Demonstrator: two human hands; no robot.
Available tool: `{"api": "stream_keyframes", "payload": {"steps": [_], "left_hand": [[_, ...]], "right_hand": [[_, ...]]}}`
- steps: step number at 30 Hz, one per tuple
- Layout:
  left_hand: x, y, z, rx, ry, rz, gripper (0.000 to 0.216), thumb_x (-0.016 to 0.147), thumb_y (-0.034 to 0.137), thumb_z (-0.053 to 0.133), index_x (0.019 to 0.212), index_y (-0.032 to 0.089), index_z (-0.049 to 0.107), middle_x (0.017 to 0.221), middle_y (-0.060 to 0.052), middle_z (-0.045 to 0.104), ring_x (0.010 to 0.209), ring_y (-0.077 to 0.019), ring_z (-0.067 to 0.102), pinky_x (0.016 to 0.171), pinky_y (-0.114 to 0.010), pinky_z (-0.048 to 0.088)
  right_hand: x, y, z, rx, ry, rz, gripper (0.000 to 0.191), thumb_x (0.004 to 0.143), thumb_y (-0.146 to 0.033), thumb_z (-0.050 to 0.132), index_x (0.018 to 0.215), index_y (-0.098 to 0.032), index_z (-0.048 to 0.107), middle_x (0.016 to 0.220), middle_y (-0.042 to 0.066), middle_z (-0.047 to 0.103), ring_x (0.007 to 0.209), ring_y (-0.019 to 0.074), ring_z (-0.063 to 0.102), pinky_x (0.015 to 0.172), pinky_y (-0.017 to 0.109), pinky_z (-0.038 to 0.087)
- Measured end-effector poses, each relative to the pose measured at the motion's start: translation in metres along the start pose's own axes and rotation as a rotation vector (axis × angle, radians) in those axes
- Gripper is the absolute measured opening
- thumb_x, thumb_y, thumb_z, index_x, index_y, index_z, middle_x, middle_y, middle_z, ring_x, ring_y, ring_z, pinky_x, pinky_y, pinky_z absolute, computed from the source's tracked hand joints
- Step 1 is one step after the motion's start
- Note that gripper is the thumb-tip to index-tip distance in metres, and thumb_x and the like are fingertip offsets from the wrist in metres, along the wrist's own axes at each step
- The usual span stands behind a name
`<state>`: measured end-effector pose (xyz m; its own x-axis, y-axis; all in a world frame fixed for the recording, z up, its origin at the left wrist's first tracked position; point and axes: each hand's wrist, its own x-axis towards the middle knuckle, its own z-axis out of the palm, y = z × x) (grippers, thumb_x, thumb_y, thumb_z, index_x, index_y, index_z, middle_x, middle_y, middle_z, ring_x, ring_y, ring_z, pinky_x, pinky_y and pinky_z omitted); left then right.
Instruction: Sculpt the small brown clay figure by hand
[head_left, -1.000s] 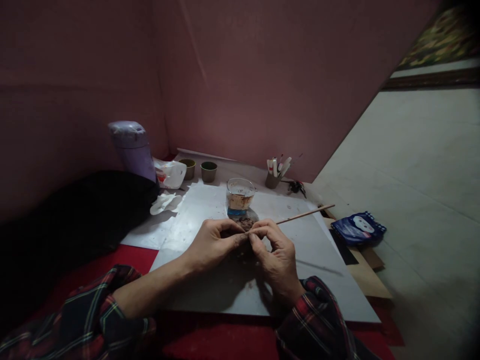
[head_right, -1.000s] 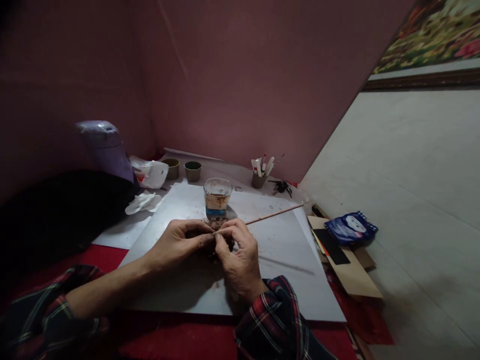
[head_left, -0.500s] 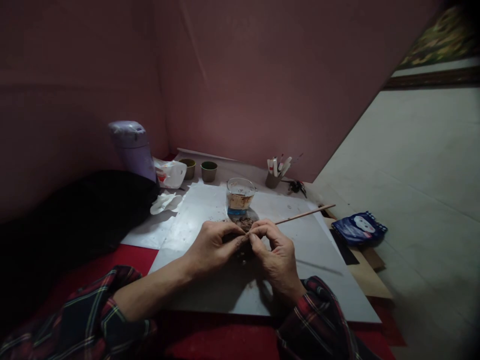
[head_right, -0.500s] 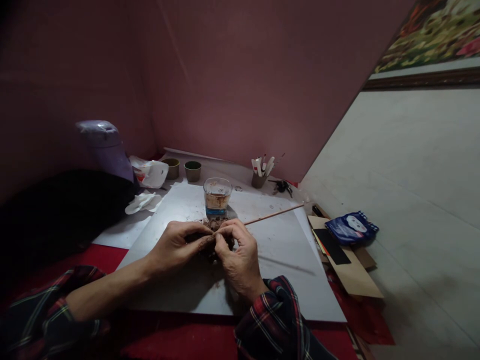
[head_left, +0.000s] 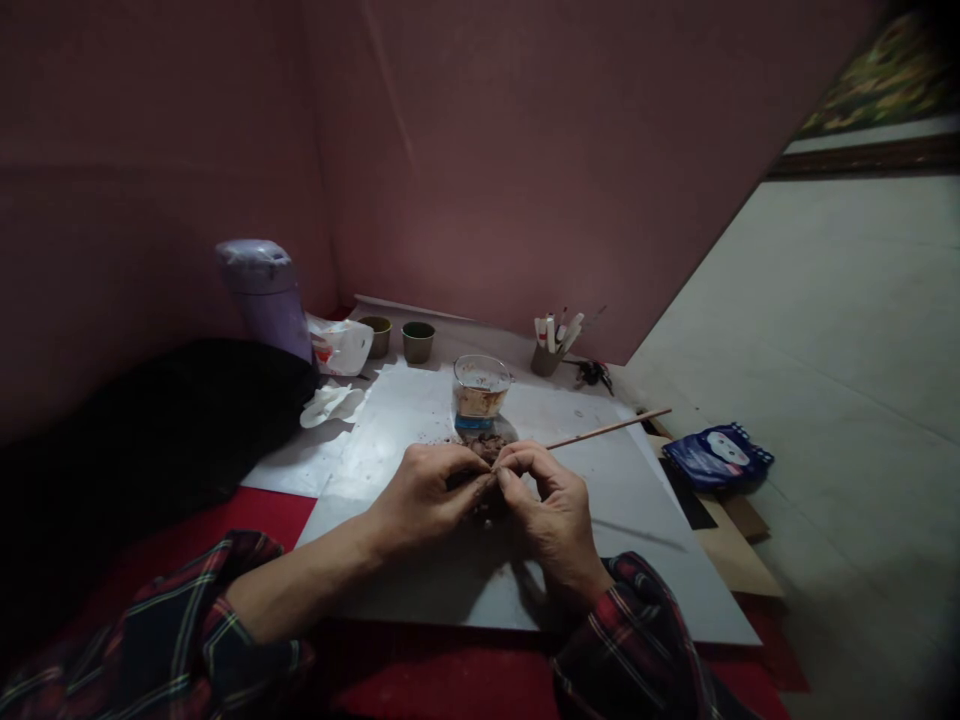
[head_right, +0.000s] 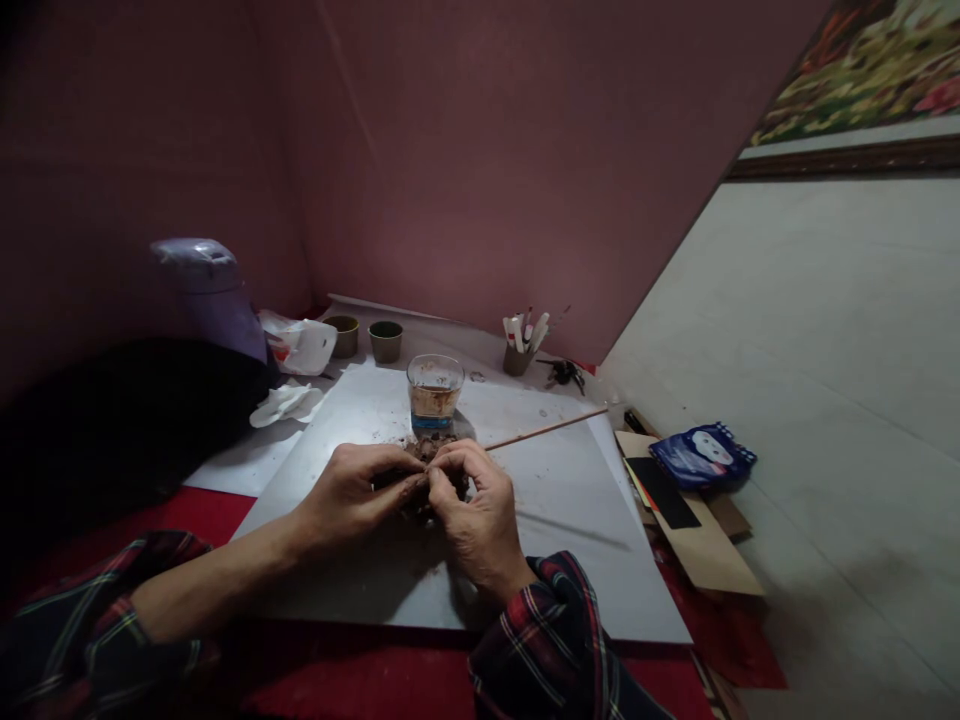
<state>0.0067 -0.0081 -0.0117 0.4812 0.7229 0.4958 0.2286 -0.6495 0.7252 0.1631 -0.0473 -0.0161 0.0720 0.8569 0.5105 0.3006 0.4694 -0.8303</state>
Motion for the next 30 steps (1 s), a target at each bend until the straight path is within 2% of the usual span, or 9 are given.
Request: {"api": "stream_keyframes", "payload": {"steps": [5,7,11,16,19,23,27,30], "left_hand": [[0.0038,0.0015,-0.0023,-0.191,-0.009,-0.238,0.019,0.080,0.024,0.063,0.079,0.009,0.074,0.074,-0.008,0.074,0.067,-0.0155,0.065,0.063,-0.023,0.047],[0.0049,0.0012,-0.0030,-0.228,-0.007,-0.285,0.017,0.078,0.024,0.065,0.077,0.009,0.074,0.072,-0.007,0.073,0.067,-0.0152,0.064,0.062,-0.023,0.047],[0.0066,0.0007,-0.0027,-0.326,-0.016,-0.352,0.018,0.074,0.026,0.068,0.076,0.010,0.074,0.073,-0.006,0.072,0.066,-0.0140,0.063,0.062,-0.022,0.047],[0.0071,0.0008,-0.0020,-0.471,-0.052,-0.541,0.024,0.072,0.033,0.069,0.077,0.010,0.069,0.054,0.001,0.059,0.040,-0.0081,0.050,0.040,-0.019,0.040],[0.0066,0.0011,-0.0020,-0.490,-0.046,-0.554,0.024,0.072,0.033,0.070,0.075,0.009,0.068,0.052,0.002,0.057,0.037,-0.0069,0.047,0.036,-0.018,0.038],[0.0077,0.0020,-0.0028,-0.567,-0.045,-0.587,0.023,0.070,0.031,0.072,0.071,0.009,0.067,0.052,0.001,0.060,0.038,-0.0064,0.049,0.037,-0.016,0.038],[0.0098,0.0003,-0.0043,-0.644,-0.028,-0.609,0.028,0.069,0.036,0.075,0.070,0.009,0.067,0.055,0.000,0.062,0.039,-0.0064,0.050,0.036,-0.016,0.038],[0.0095,-0.0048,-0.0056,-0.670,-0.001,-0.608,0.032,0.071,0.041,0.075,0.072,0.010,0.067,0.055,0.000,0.063,0.037,-0.0075,0.051,0.035,-0.018,0.040]], "right_hand": [[-0.0018,0.0008,-0.0012,-0.017,-0.009,-0.053,0.008,0.084,-0.021,0.059,0.079,-0.018,0.064,0.087,0.003,0.061,0.084,0.0149,0.058,0.076,0.026,0.046],[-0.0010,0.0012,-0.0014,-0.019,-0.028,-0.039,0.006,0.082,-0.022,0.063,0.078,-0.018,0.064,0.086,0.003,0.061,0.082,0.0145,0.058,0.073,0.026,0.046],[0.0008,0.0033,-0.0018,-0.007,-0.051,-0.033,0.011,0.084,-0.019,0.059,0.073,-0.018,0.062,0.081,0.001,0.060,0.078,0.0135,0.058,0.070,0.025,0.045],[-0.0014,0.0048,-0.0004,-0.041,-0.014,-0.075,0.008,0.086,-0.017,0.057,0.083,-0.019,0.065,0.089,0.002,0.062,0.086,0.0142,0.059,0.077,0.026,0.047],[-0.0023,0.0041,0.0000,-0.072,-0.019,-0.096,0.004,0.084,-0.019,0.062,0.081,-0.019,0.065,0.087,0.002,0.062,0.084,0.0141,0.059,0.076,0.025,0.047],[-0.0024,0.0051,0.0004,-0.065,-0.008,-0.105,0.010,0.086,-0.017,0.058,0.078,-0.019,0.064,0.085,0.002,0.062,0.082,0.0135,0.060,0.075,0.025,0.048],[-0.0039,0.0083,0.0006,-0.082,0.052,-0.103,0.012,0.090,-0.019,0.054,0.089,-0.020,0.066,0.093,0.004,0.063,0.090,0.0150,0.061,0.082,0.028,0.049],[-0.0053,0.0087,0.0000,-0.148,0.028,-0.160,0.018,0.092,-0.018,0.050,0.098,-0.020,0.067,0.101,0.007,0.063,0.098,0.0170,0.061,0.087,0.031,0.049]]}}
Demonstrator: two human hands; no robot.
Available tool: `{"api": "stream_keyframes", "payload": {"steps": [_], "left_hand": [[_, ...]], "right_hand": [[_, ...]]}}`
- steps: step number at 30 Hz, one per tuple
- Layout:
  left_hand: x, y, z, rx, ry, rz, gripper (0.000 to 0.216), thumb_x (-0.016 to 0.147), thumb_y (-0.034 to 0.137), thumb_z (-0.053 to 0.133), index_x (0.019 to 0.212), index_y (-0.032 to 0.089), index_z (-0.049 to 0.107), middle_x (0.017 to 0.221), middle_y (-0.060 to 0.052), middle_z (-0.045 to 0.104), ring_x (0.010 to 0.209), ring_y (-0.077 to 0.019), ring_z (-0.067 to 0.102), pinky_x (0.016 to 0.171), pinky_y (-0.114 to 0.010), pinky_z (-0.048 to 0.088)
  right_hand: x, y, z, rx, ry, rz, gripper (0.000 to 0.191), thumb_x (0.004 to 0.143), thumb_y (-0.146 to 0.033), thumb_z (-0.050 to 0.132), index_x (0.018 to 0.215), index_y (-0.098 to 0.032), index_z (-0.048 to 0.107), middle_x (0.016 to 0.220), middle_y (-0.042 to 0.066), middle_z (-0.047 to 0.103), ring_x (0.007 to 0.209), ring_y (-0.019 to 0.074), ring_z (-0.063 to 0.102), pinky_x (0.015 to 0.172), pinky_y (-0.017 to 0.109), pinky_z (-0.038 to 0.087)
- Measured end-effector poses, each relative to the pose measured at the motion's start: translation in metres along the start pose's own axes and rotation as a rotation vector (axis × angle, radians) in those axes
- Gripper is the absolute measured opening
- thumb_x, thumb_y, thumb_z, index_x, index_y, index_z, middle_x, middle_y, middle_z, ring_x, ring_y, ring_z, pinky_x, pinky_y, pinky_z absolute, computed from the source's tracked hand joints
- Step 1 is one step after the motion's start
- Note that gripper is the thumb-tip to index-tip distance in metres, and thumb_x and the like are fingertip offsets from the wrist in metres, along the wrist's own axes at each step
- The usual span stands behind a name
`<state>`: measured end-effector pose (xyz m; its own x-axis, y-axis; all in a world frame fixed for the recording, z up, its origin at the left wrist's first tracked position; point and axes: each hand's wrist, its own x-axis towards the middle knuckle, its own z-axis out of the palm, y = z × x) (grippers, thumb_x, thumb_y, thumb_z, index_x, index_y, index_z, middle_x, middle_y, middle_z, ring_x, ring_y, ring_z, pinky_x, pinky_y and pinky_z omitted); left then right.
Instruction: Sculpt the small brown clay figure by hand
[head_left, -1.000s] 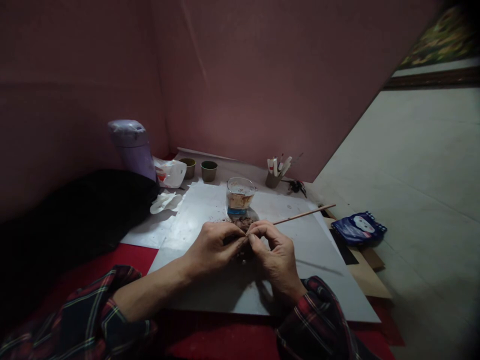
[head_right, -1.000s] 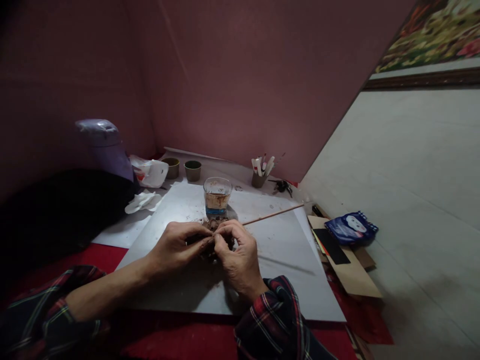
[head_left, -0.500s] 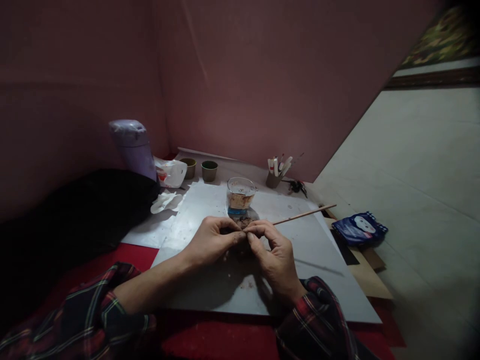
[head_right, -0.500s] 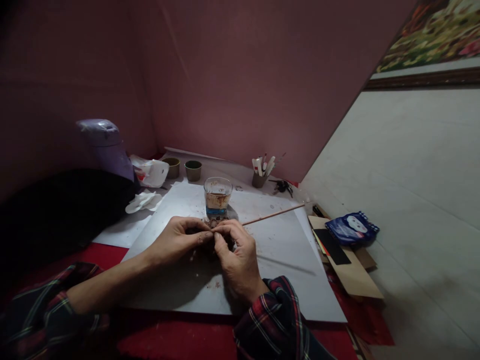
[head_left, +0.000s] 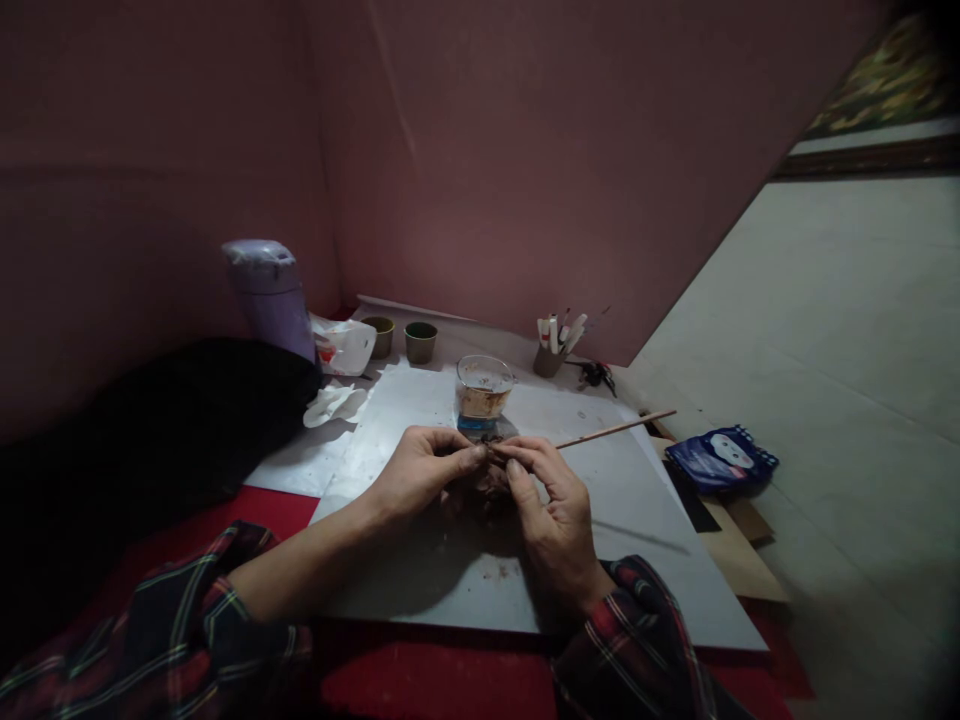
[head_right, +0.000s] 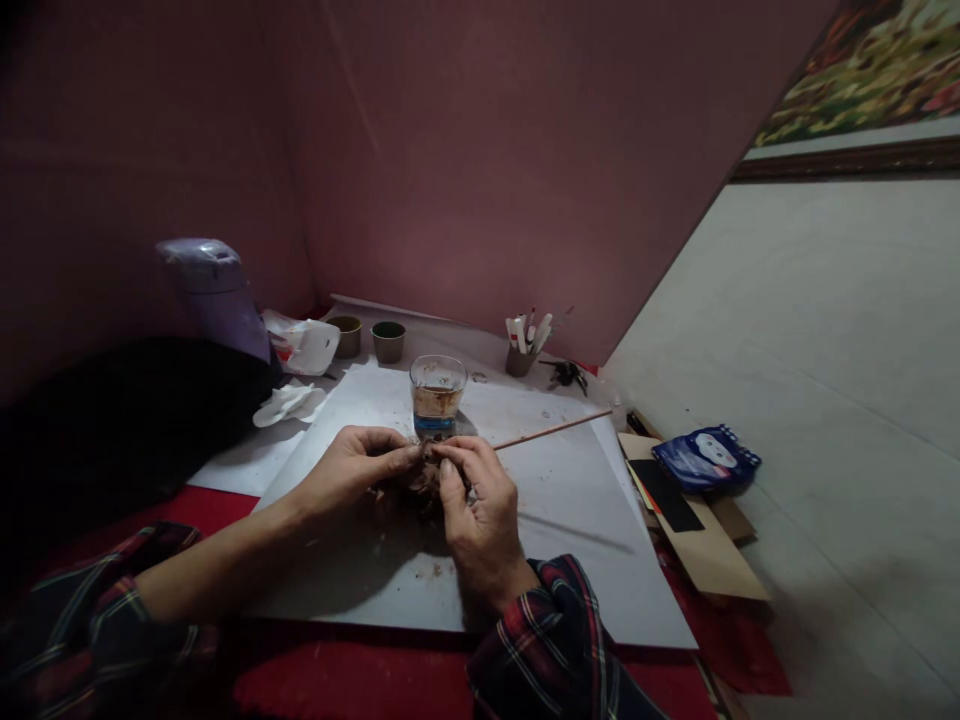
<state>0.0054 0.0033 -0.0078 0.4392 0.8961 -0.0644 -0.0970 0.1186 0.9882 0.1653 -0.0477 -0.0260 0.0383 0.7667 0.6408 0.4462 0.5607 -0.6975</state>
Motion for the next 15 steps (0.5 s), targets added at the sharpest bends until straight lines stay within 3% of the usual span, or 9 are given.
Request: {"api": "stream_keyframes", "payload": {"steps": [7,15], "left_hand": [[0.0012,-0.0031,-0.0049,-0.117,-0.032,0.017,0.034,0.075,0.044,0.073,0.068,0.012,0.061,0.050,0.002,0.059,0.036,-0.0073,0.049,0.035,-0.017,0.038],[-0.0032,0.0038,0.0014,-0.072,-0.049,0.036,0.035,0.072,0.044,0.077,0.075,0.010,0.067,0.058,0.000,0.063,0.046,-0.0075,0.055,0.045,-0.018,0.043]], "right_hand": [[-0.0002,-0.0029,0.0007,-0.056,-0.094,-0.088,0.023,0.087,-0.018,0.062,0.110,-0.022,0.063,0.105,0.007,0.064,0.100,0.0200,0.062,0.086,0.035,0.052],[-0.0018,0.0007,-0.0001,0.020,0.003,-0.067,0.011,0.087,-0.016,0.061,0.094,-0.023,0.066,0.092,0.003,0.065,0.088,0.0168,0.063,0.079,0.031,0.053]]}}
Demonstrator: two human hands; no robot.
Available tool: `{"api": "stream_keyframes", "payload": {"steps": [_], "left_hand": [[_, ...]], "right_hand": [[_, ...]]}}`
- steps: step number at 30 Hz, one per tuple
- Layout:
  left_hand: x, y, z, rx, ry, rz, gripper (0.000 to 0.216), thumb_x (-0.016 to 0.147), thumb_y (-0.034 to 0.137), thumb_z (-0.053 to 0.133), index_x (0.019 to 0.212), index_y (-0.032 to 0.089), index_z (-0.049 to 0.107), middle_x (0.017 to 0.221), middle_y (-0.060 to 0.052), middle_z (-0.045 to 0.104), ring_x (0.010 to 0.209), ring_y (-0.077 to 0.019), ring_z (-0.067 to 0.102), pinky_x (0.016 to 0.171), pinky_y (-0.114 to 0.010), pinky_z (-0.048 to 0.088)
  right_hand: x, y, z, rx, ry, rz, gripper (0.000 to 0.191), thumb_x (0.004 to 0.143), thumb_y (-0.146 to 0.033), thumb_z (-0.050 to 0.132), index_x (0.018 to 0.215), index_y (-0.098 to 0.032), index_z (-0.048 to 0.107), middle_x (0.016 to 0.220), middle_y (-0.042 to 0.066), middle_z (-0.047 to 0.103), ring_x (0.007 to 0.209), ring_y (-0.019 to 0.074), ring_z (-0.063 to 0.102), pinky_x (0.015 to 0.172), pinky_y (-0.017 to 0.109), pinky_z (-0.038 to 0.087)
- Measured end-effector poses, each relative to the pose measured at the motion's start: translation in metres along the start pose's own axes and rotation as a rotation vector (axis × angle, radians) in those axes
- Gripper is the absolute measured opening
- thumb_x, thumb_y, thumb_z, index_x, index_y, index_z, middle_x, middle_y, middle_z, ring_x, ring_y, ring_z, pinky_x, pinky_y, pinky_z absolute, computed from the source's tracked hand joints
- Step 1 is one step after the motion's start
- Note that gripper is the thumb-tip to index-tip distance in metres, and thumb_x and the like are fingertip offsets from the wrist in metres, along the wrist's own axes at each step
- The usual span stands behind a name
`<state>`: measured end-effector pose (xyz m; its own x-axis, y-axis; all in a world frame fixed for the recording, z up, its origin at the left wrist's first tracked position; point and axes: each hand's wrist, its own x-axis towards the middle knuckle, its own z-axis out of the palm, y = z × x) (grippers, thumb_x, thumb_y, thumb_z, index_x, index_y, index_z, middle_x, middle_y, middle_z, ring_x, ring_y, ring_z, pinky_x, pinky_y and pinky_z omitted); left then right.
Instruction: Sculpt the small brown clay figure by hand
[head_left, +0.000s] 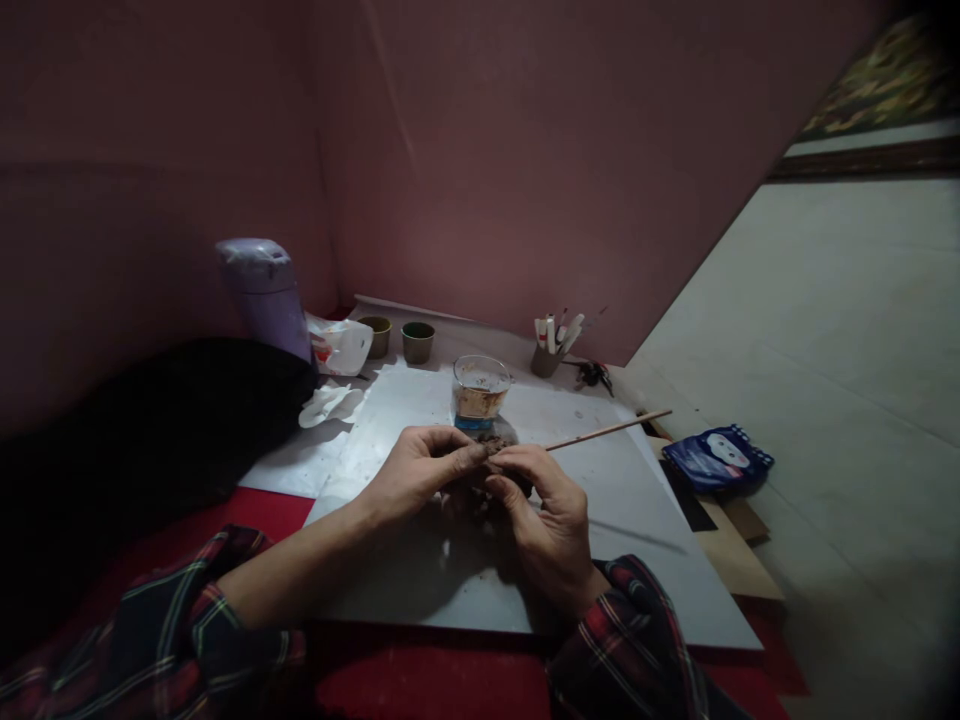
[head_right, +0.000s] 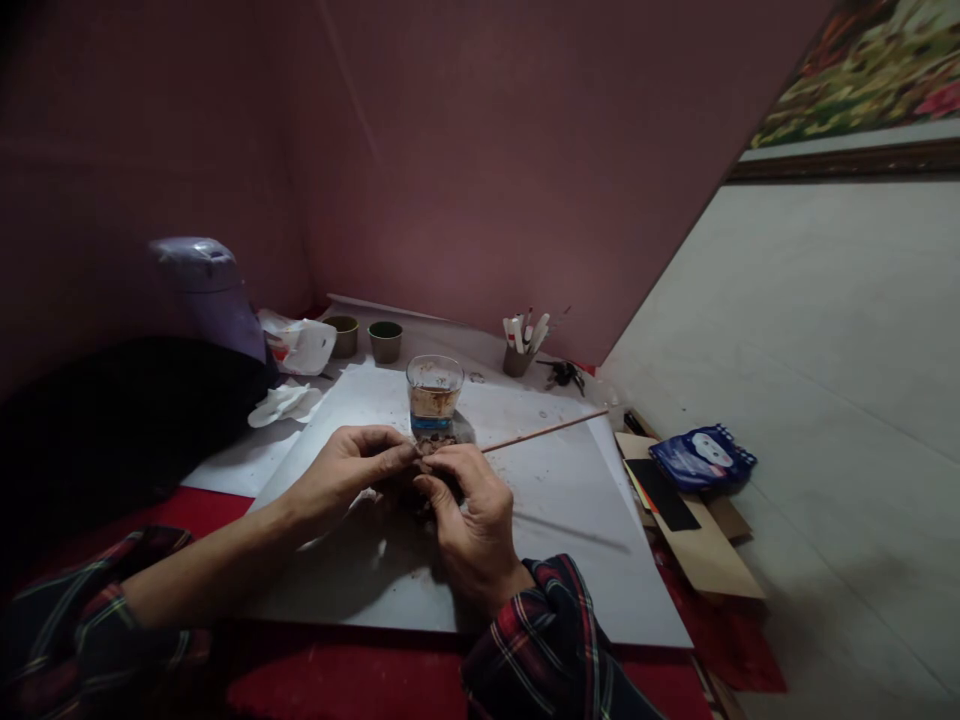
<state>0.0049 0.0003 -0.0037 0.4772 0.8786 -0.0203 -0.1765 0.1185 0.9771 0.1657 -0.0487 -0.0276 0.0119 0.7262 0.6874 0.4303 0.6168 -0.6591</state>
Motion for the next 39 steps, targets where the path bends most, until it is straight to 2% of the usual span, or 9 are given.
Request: {"api": "stream_keyframes", "payload": {"steps": [6,12,18,25,31,36,39], "left_hand": [[0.000,0.001,-0.002,0.009,0.041,0.064,0.025,0.071,0.032,0.078,0.078,0.011,0.070,0.063,0.000,0.067,0.050,-0.0086,0.058,0.050,-0.020,0.046],[0.000,0.001,-0.002,0.015,0.055,0.075,0.032,0.069,0.030,0.080,0.094,0.012,0.070,0.075,-0.002,0.071,0.059,-0.0103,0.063,0.058,-0.021,0.050],[-0.001,0.002,0.000,-0.021,-0.065,-0.015,0.030,0.069,0.029,0.080,0.090,0.011,0.071,0.066,-0.003,0.070,0.054,-0.0101,0.062,0.054,-0.021,0.047],[-0.004,0.007,0.005,-0.008,0.076,-0.003,0.025,0.057,0.019,0.082,0.076,0.010,0.069,0.058,0.000,0.066,0.049,-0.0093,0.057,0.050,-0.021,0.046],[-0.005,0.010,0.009,0.034,0.124,0.041,0.021,0.060,0.018,0.078,0.076,0.010,0.067,0.060,0.001,0.065,0.052,-0.0092,0.057,0.050,-0.019,0.046],[-0.003,0.005,0.004,0.056,0.001,0.075,0.025,0.075,0.030,0.072,0.092,0.012,0.068,0.069,-0.002,0.069,0.054,-0.0103,0.060,0.056,-0.023,0.050],[-0.002,0.002,0.002,0.097,-0.019,0.105,0.030,0.072,0.028,0.076,0.098,0.014,0.069,0.083,-0.005,0.072,0.067,-0.0133,0.065,0.065,-0.025,0.052]], "right_hand": [[0.000,-0.001,-0.001,-0.014,-0.012,-0.004,0.033,0.092,-0.020,0.054,0.124,-0.024,0.059,0.113,0.008,0.064,0.105,0.0197,0.063,0.089,0.036,0.052],[0.000,-0.002,0.001,-0.062,0.009,0.019,0.017,0.089,-0.020,0.060,0.104,-0.023,0.064,0.099,0.006,0.067,0.092,0.0192,0.064,0.080,0.036,0.054],[0.000,-0.001,0.002,-0.039,0.014,-0.009,0.016,0.089,-0.017,0.058,0.103,-0.023,0.064,0.099,0.006,0.065,0.094,0.0185,0.063,0.081,0.034,0.053],[-0.001,-0.001,0.002,-0.064,-0.024,-0.018,0.015,0.090,-0.018,0.055,0.104,-0.023,0.061,0.099,0.005,0.064,0.093,0.0184,0.063,0.080,0.033,0.053],[-0.002,-0.001,0.002,-0.048,-0.053,-0.046,0.024,0.086,-0.021,0.061,0.110,-0.022,0.059,0.102,0.006,0.063,0.093,0.0191,0.063,0.077,0.032,0.053],[-0.003,0.003,0.002,-0.031,0.021,0.100,0.017,0.090,-0.025,0.057,0.106,-0.022,0.061,0.099,0.006,0.066,0.091,0.0193,0.064,0.080,0.034,0.053],[-0.003,0.004,0.000,0.005,0.033,0.152,0.018,0.091,-0.028,0.055,0.107,-0.022,0.062,0.099,0.005,0.067,0.090,0.0195,0.065,0.080,0.034,0.053]]}}
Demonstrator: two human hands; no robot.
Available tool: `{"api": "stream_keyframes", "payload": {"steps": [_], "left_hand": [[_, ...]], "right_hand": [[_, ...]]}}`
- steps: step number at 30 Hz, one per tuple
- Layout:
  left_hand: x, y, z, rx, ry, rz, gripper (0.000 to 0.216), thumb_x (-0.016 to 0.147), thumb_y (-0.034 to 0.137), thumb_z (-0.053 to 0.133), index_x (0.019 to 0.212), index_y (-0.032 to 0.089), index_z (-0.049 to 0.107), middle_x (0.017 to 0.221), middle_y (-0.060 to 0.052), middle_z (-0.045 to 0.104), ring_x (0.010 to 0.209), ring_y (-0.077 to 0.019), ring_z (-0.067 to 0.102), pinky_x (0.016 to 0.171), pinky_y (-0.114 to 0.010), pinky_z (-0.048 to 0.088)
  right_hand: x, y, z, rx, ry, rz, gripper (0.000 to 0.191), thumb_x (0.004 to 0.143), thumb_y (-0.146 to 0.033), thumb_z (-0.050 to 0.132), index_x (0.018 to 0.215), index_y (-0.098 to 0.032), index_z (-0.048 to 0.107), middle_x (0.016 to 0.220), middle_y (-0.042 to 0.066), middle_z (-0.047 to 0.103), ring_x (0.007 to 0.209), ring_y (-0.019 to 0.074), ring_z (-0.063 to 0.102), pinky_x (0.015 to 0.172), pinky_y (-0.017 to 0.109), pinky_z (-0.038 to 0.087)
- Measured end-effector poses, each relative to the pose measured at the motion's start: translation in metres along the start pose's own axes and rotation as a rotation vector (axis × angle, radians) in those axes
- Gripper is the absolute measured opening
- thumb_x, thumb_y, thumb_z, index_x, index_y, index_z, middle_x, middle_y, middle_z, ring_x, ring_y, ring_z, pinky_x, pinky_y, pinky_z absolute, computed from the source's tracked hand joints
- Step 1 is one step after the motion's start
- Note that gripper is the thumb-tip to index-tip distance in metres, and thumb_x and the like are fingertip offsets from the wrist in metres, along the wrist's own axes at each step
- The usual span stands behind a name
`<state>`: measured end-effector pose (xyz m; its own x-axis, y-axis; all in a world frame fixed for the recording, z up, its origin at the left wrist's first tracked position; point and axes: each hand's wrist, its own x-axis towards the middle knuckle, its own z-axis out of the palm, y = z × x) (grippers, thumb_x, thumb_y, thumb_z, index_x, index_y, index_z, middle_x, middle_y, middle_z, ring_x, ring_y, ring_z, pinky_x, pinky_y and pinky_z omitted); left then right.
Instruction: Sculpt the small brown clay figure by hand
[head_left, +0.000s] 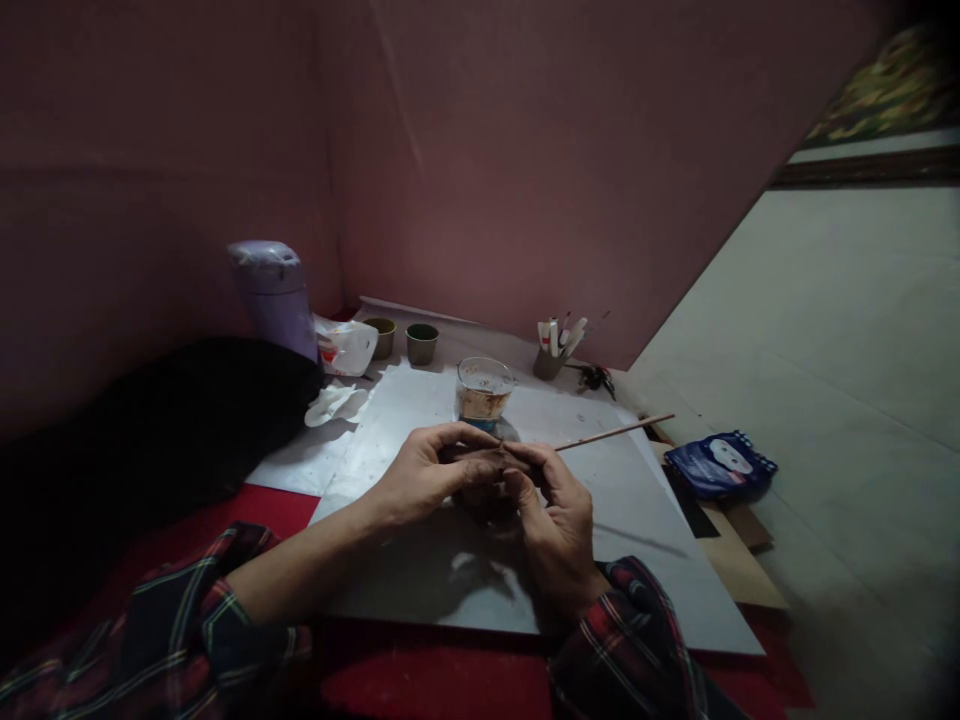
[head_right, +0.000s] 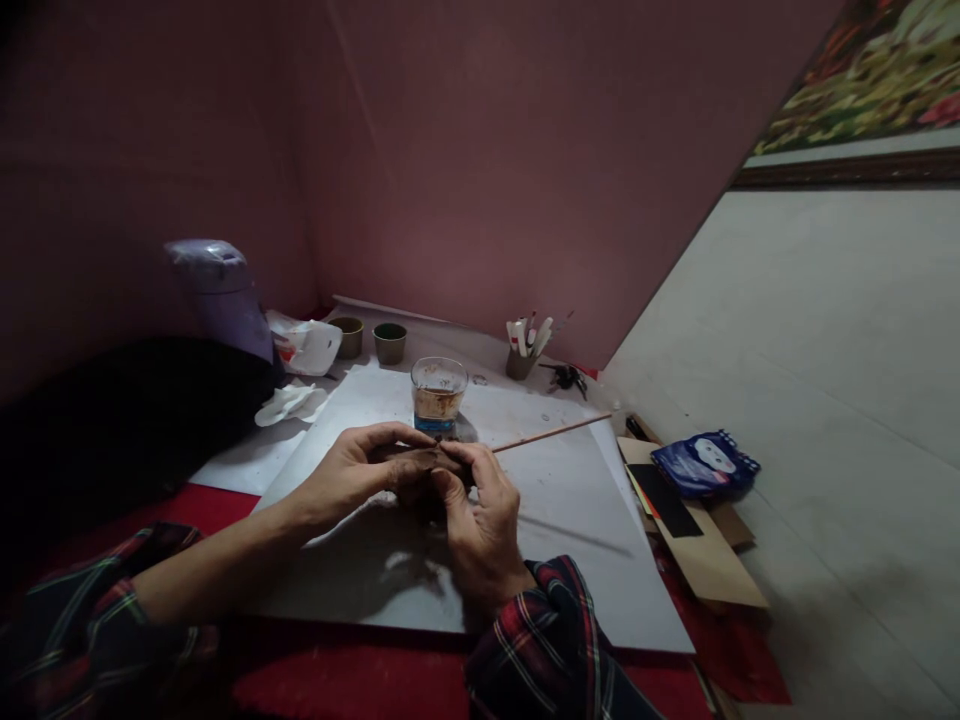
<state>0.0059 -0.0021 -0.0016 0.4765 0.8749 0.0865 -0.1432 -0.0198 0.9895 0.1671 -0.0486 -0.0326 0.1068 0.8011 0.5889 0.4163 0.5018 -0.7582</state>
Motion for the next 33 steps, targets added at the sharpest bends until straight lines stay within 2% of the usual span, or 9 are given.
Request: {"api": "stream_keyframes", "payload": {"steps": [4,11,17,20,25,28,30,33], "left_hand": [[0.0004,-0.0008,-0.0017,0.154,-0.032,0.179,0.023,0.070,0.021,0.077,0.091,0.014,0.071,0.089,-0.005,0.071,0.083,-0.0160,0.065,0.077,-0.027,0.051],[-0.0031,0.0048,-0.0006,0.418,-0.049,0.331,0.021,0.075,0.018,0.071,0.095,0.011,0.070,0.087,-0.007,0.070,0.079,-0.0151,0.064,0.071,-0.024,0.051],[-0.0055,0.0058,0.0036,0.492,-0.041,0.508,0.014,0.079,0.017,0.066,0.091,0.010,0.070,0.085,-0.009,0.071,0.077,-0.0151,0.066,0.071,-0.025,0.051],[-0.0074,0.0051,0.0035,0.445,-0.034,0.476,0.010,0.079,0.015,0.064,0.086,0.010,0.069,0.083,-0.009,0.071,0.073,-0.0152,0.065,0.067,-0.025,0.051],[-0.0063,0.0041,0.0020,0.116,-0.050,0.154,0.017,0.079,0.025,0.068,0.089,0.012,0.070,0.077,-0.005,0.070,0.067,-0.0131,0.063,0.065,-0.025,0.051],[-0.0040,0.0016,0.0009,0.010,-0.060,0.055,0.027,0.074,0.023,0.073,0.100,0.015,0.070,0.087,-0.004,0.073,0.076,-0.0142,0.066,0.072,-0.026,0.052],[-0.0034,-0.0001,0.0002,0.053,-0.039,0.086,0.034,0.071,0.019,0.075,0.105,0.016,0.069,0.097,-0.006,0.073,0.085,-0.0163,0.066,0.078,-0.028,0.052],[-0.0035,-0.0010,-0.0015,0.296,0.006,0.278,0.028,0.075,0.015,0.071,0.104,0.014,0.069,0.099,-0.009,0.072,0.091,-0.0184,0.065,0.083,-0.033,0.051]], "right_hand": [[-0.0014,-0.0015,-0.0014,0.009,-0.015,0.005,0.016,0.091,-0.029,0.057,0.104,-0.023,0.064,0.095,0.003,0.068,0.088,0.0189,0.066,0.078,0.032,0.052],[-0.0027,-0.0041,-0.0006,0.072,-0.021,0.062,0.015,0.091,-0.030,0.058,0.102,-0.024,0.065,0.094,0.002,0.070,0.086,0.0175,0.067,0.076,0.029,0.052],[-0.0031,-0.0064,0.0004,0.159,-0.022,0.083,0.016,0.092,-0.031,0.056,0.103,-0.024,0.065,0.096,0.002,0.069,0.089,0.0171,0.066,0.078,0.029,0.052],[-0.0043,-0.0077,0.0004,0.171,-0.040,0.090,0.016,0.093,-0.033,0.055,0.101,-0.024,0.066,0.095,0.002,0.069,0.088,0.0164,0.065,0.077,0.028,0.051],[-0.0043,-0.0094,0.0007,0.278,-0.036,0.206,0.019,0.094,-0.038,0.053,0.098,-0.023,0.065,0.086,0.000,0.067,0.077,0.0135,0.062,0.066,0.024,0.049],[-0.0027,-0.0089,0.0015,0.313,0.011,0.247,0.019,0.093,-0.039,0.055,0.096,-0.023,0.065,0.088,-0.001,0.068,0.083,0.0136,0.063,0.072,0.024,0.050],[-0.0026,-0.0077,0.0020,0.307,0.038,0.239,0.018,0.092,-0.038,0.056,0.097,-0.023,0.065,0.091,0.000,0.069,0.086,0.0141,0.064,0.075,0.024,0.050],[-0.0041,-0.0051,0.0026,0.277,0.056,0.195,0.019,0.093,-0.038,0.055,0.102,-0.024,0.063,0.096,0.001,0.068,0.089,0.0149,0.064,0.077,0.026,0.051]]}}
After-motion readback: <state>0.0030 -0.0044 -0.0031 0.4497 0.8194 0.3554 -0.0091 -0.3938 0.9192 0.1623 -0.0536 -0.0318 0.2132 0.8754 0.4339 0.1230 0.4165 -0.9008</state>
